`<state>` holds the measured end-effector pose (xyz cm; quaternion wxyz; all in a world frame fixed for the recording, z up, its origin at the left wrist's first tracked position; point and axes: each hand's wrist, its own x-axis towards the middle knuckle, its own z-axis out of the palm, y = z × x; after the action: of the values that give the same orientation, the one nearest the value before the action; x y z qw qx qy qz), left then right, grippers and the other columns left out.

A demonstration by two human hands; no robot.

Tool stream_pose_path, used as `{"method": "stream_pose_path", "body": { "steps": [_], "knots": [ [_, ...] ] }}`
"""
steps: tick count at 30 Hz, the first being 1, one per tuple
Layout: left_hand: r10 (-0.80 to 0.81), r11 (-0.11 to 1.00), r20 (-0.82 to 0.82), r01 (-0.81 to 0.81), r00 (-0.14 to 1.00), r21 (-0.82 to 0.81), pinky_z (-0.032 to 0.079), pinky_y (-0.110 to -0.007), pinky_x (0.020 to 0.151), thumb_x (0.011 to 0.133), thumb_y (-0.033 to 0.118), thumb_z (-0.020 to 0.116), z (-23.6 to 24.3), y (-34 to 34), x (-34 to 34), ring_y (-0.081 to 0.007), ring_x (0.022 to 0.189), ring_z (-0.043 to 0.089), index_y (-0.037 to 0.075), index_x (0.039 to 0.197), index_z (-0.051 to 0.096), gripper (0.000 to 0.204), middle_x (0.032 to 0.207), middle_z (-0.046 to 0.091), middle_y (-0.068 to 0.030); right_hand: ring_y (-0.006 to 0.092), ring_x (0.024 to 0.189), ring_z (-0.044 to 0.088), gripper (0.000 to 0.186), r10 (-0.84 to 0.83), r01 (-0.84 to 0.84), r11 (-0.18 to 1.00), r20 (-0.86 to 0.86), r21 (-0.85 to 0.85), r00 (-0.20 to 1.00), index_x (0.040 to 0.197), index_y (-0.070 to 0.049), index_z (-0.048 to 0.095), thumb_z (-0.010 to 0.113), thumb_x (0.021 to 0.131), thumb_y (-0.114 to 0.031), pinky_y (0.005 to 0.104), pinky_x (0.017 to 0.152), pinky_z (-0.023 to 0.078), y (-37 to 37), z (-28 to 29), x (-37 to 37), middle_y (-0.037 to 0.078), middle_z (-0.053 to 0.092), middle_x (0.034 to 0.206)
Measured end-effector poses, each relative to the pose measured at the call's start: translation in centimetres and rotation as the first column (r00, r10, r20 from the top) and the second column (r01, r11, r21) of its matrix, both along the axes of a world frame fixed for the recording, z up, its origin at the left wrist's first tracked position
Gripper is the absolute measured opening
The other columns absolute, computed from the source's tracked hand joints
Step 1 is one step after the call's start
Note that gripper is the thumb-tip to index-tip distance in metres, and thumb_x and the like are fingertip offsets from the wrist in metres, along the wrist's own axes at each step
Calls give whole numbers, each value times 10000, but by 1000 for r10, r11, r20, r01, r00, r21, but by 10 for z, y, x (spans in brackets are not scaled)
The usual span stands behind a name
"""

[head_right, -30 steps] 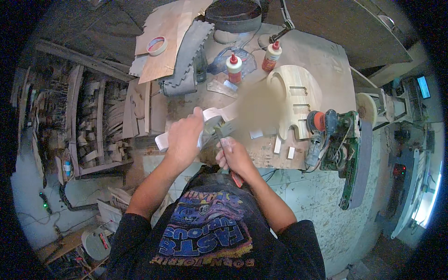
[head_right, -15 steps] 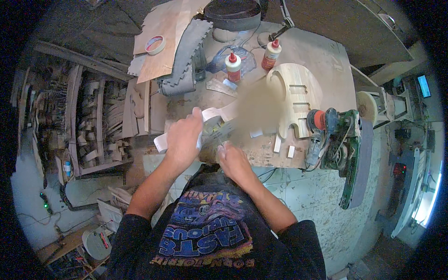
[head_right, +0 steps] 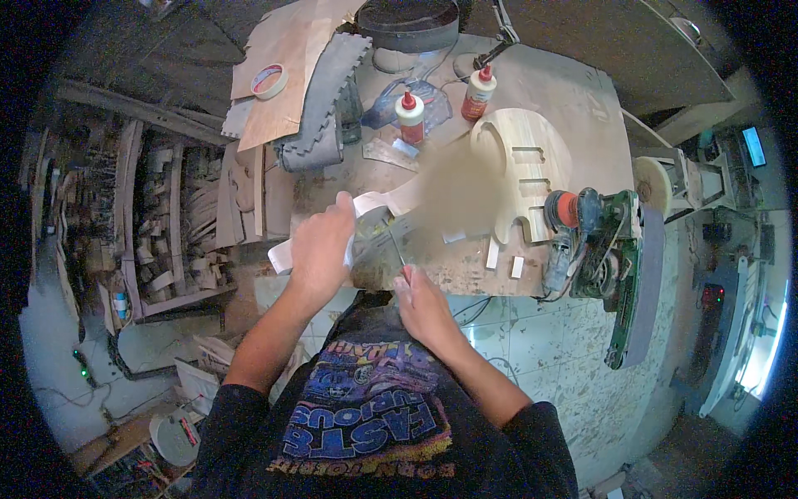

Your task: The person uses an orbital sander to smooth the surface and edges of a wooden guitar body and then uses a rasp to refine the internal cutouts.

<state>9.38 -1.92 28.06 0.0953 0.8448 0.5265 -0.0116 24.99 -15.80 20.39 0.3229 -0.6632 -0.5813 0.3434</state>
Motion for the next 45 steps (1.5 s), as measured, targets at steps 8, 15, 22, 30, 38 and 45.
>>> {"method": "stream_pose_path", "body": {
  "steps": [8, 15, 22, 30, 38, 45],
  "knots": [
    [14, 1000, -40, -14, 999, -10, 584, -481, 682, 817, 1, 676, 4, -1, 4, -393, 804, 733, 9, 1046, 495, 292, 875, 692, -198, 540, 926, 640, 282, 106, -101, 972, 13, -213, 994, 1016, 68, 553, 519, 1051, -210, 583, 808, 508, 16, 17, 4, 351, 647, 930],
    [17, 1000, -65, -18, 998, -10, 586, -471, 681, 827, 13, 672, 4, -2, 4, -381, 808, 736, 11, 1042, 498, 277, 875, 694, -192, 544, 903, 642, 264, 101, -94, 973, 21, -211, 995, 1000, 67, 542, 522, 1047, -191, 592, 794, 508, 16, 15, 2, 360, 643, 921],
    [15, 999, 9, -15, 1000, 28, 556, -530, 650, 827, 14, 638, -2, -2, 1, -430, 783, 711, 8, 1029, 465, 266, 826, 666, -212, 552, 902, 645, 243, 117, -109, 975, 32, -196, 993, 1012, 77, 535, 529, 1038, -164, 589, 789, 519, 16, 13, 4, 366, 650, 940],
    [23, 1000, 30, -23, 999, 4, 535, -548, 663, 814, 10, 638, -1, -2, 1, -442, 780, 699, 5, 1031, 466, 277, 830, 659, -214, 552, 868, 646, 237, 127, -107, 967, 75, -230, 989, 979, 91, 517, 526, 1034, -139, 589, 747, 522, 20, 26, -1, 375, 636, 857],
    [28, 999, 74, -29, 997, 20, 515, -553, 663, 808, 3, 623, -5, -6, 0, -448, 774, 681, -8, 1060, 464, 298, 824, 640, -216, 549, 801, 645, 212, 164, -136, 960, 96, -245, 982, 990, 100, 507, 528, 1008, -110, 588, 728, 522, 18, 24, -4, 364, 632, 795],
    [25, 999, 55, -27, 998, 37, 530, -526, 644, 818, 9, 616, -8, -8, 0, -431, 756, 686, -6, 1069, 468, 292, 836, 640, -216, 553, 760, 647, 224, 179, -147, 947, 91, -287, 980, 1012, 113, 496, 532, 986, -107, 605, 696, 505, 24, 27, 0, 365, 628, 745]
  ]
}}
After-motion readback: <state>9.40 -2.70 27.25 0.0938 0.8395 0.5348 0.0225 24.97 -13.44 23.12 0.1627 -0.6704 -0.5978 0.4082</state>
